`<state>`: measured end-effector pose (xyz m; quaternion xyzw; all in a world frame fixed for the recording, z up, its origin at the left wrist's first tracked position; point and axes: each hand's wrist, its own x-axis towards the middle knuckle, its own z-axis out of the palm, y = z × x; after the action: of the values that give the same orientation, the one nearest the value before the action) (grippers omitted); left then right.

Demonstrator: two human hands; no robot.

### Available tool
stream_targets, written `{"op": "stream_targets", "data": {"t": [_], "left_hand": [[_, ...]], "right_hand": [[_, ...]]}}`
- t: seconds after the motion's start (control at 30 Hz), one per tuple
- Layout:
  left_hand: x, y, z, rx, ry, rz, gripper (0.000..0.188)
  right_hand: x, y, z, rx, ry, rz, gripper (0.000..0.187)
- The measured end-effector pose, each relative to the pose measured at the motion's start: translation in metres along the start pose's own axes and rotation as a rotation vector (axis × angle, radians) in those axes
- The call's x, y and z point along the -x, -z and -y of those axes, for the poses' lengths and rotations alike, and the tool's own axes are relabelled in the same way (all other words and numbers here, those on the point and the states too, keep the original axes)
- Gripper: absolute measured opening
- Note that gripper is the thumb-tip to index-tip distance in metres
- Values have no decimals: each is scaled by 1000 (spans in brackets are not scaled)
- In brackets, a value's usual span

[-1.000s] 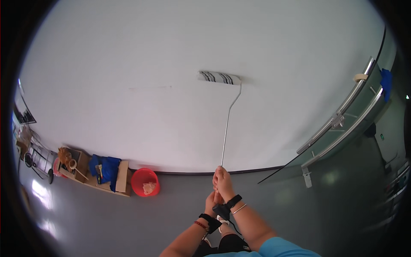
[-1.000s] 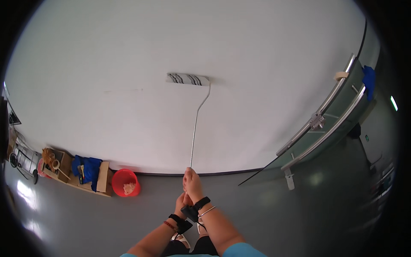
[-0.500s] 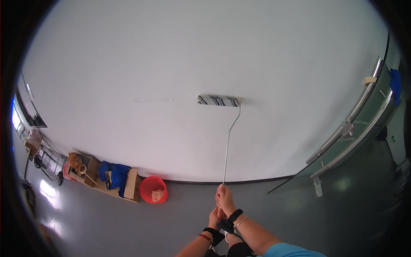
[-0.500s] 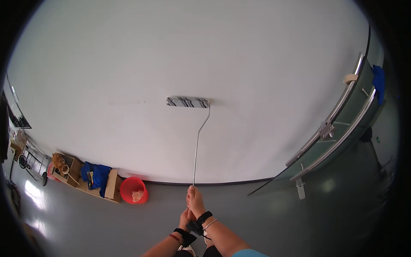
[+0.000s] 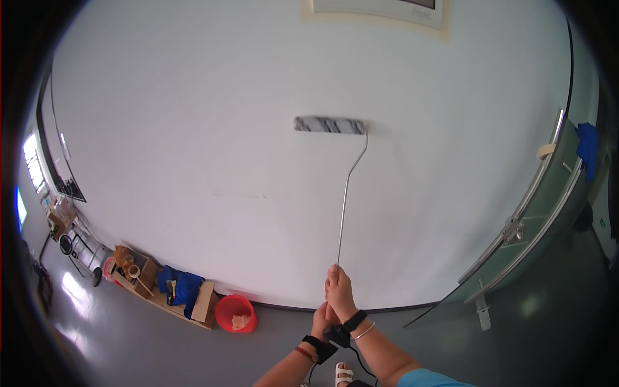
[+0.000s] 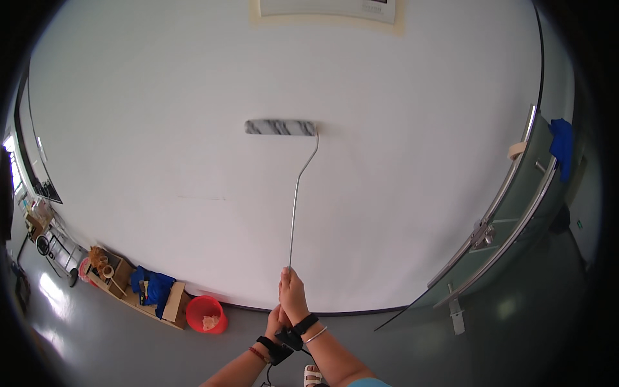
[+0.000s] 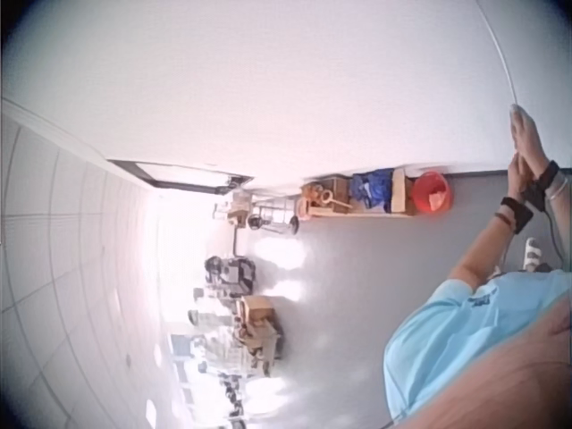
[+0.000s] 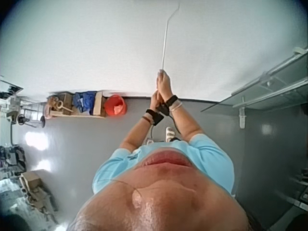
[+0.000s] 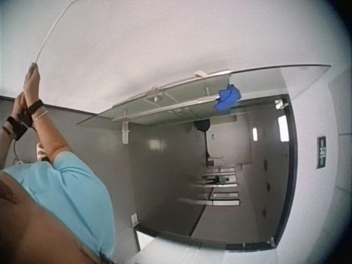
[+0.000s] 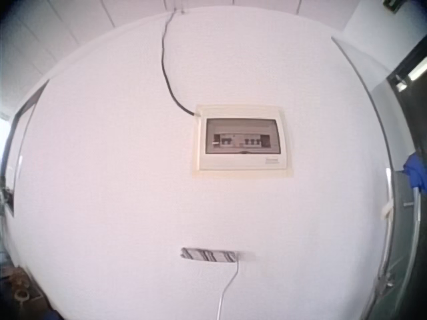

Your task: Apply paint to a white wall using a paint roller.

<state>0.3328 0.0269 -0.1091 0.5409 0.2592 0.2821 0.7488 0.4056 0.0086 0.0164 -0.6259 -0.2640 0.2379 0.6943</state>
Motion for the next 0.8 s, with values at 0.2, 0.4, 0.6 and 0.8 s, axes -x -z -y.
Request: {"op": "stream_targets", "data": {"t": [0.2,0.4,0.6,0.8], "left_hand": [[-19,-41,-88,-17,-106,30,45],[-44,-54,-137,45,-213,52,43],[-54,-65,-186,-5,-253,69,44],[-60,-71,-207,8,-250,82,43]], "right_hand": [[-35,2,56,-11,179,-12,41],[-57,-7,113,-52,224,11,40],[-75,-9,152,-81,220,23,39],[-87,-13,166,-84,242,6,39]]}}
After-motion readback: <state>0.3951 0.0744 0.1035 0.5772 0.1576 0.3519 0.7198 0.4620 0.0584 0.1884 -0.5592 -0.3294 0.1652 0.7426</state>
